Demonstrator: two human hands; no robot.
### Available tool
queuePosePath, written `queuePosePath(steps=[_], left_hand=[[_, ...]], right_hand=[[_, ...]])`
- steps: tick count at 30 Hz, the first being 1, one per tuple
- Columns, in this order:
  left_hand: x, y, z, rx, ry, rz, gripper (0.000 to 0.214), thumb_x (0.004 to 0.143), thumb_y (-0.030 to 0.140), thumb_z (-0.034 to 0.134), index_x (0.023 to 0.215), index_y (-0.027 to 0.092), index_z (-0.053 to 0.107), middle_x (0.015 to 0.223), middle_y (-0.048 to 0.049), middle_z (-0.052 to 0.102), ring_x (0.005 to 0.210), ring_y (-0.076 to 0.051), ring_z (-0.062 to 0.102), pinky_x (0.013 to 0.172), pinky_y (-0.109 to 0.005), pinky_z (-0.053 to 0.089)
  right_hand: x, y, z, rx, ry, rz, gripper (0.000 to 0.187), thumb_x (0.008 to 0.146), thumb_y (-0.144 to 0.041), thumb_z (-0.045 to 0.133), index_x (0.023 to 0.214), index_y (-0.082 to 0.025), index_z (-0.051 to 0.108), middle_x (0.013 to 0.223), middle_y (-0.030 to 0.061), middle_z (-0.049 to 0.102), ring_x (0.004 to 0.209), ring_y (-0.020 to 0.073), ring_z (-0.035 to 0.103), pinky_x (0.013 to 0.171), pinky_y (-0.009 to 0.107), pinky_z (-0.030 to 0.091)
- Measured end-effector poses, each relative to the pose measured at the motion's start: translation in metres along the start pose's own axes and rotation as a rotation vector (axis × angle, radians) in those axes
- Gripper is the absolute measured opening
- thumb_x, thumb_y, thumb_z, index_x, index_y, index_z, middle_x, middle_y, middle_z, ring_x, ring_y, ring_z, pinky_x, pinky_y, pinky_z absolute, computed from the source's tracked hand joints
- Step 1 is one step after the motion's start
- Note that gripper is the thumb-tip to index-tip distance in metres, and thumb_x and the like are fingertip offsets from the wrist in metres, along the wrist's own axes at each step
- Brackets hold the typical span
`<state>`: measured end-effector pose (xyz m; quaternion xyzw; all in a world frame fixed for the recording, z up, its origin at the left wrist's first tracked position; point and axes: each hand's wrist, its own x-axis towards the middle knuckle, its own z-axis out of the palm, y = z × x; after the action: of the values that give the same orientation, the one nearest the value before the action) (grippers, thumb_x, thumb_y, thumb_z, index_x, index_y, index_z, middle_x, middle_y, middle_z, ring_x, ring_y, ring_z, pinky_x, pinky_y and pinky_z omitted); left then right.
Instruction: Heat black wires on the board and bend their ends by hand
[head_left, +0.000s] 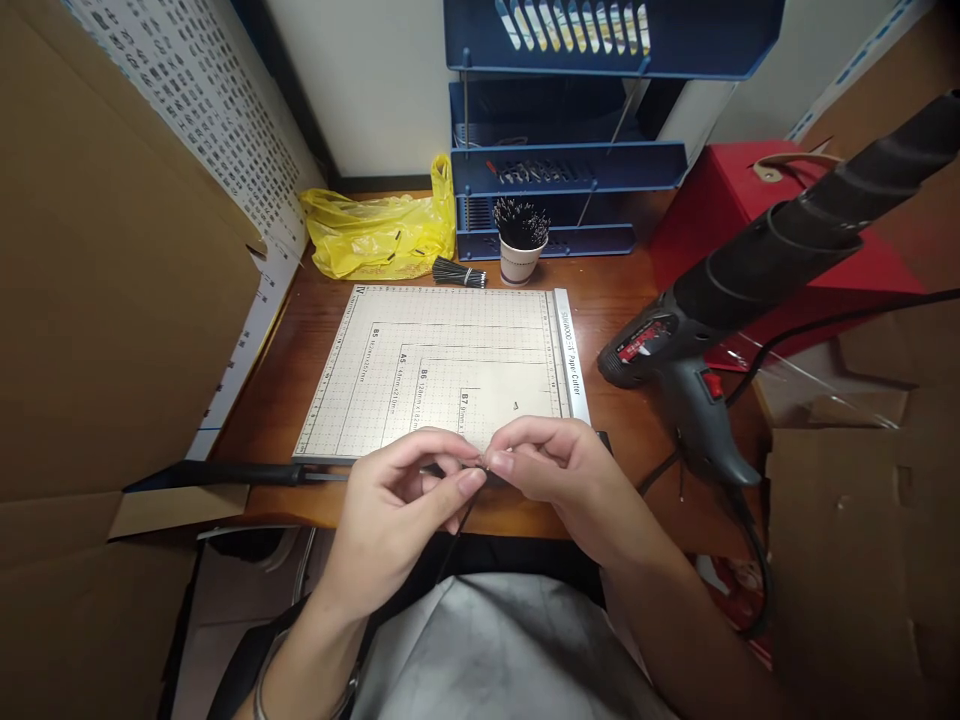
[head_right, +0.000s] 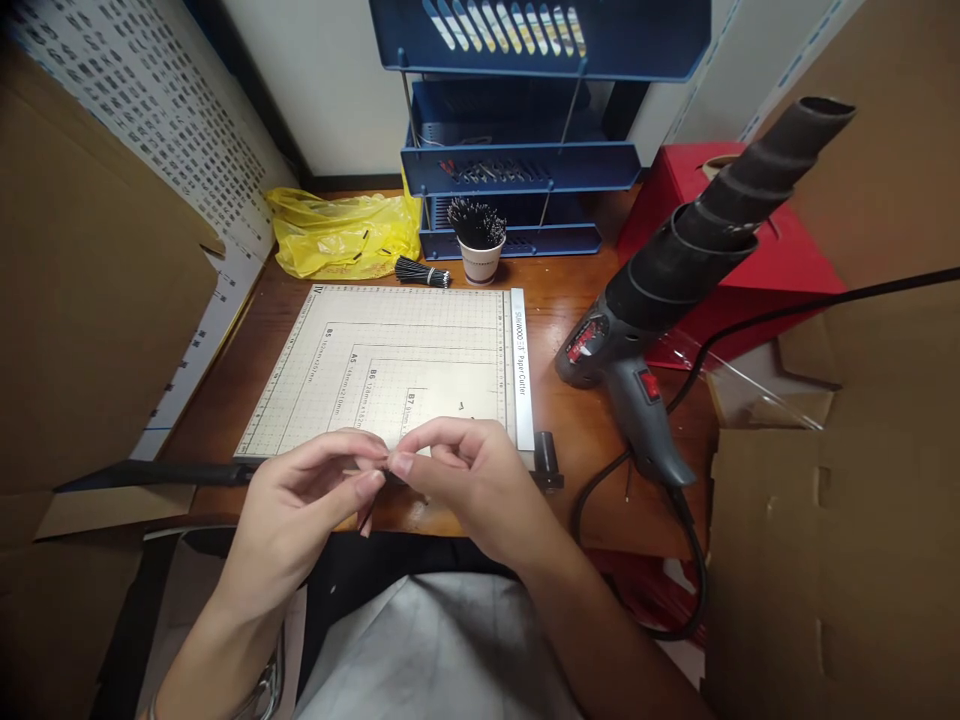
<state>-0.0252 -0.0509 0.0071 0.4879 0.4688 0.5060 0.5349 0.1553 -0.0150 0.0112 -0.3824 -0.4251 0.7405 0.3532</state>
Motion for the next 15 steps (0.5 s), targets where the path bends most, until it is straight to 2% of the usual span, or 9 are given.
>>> queuePosePath(steps=[5, 11, 15], left_hand=[[0.0007, 0.0018, 0.0012, -0.015, 0.008, -0.019, 0.005, 0.087, 0.022, 0.078, 0.083, 0.019, 0.077, 0.070, -0.0011, 0.070, 0.048, -0.008, 0.060, 0.043, -0.017, 0.054], [-0.0031, -0.0018, 0.0047, 0.054, 0.100, 0.003, 0.006, 0.090, 0.025, 0.076, 0.086, 0.022, 0.077, 0.078, 0.0000, 0.070, 0.052, -0.008, 0.061, 0.045, -0.017, 0.055], [-0.0031, -0.0044, 0.0041, 0.059, 0.066, -0.015, 0.007, 0.093, 0.026, 0.073, 0.088, 0.022, 0.076, 0.077, 0.0002, 0.069, 0.054, -0.008, 0.060, 0.049, -0.017, 0.057]], right_hand=[[0.0010, 0.0008, 0.0008, -0.015, 0.008, -0.009, 0.025, 0.083, -0.042, 0.079, 0.079, -0.018, 0.073, 0.056, -0.0092, 0.024, 0.056, 0.0089, 0.022, 0.053, 0.026, 0.018], [0.0049, 0.0009, 0.0011, 0.057, -0.001, 0.013, 0.027, 0.082, -0.043, 0.083, 0.079, -0.018, 0.074, 0.055, -0.0090, 0.028, 0.054, 0.0071, 0.021, 0.051, 0.026, 0.016], [0.0053, 0.0050, 0.0022, 0.109, -0.025, -0.008, 0.023, 0.084, -0.040, 0.082, 0.079, -0.018, 0.075, 0.055, -0.0088, 0.032, 0.054, 0.0063, 0.021, 0.052, 0.025, 0.018]])
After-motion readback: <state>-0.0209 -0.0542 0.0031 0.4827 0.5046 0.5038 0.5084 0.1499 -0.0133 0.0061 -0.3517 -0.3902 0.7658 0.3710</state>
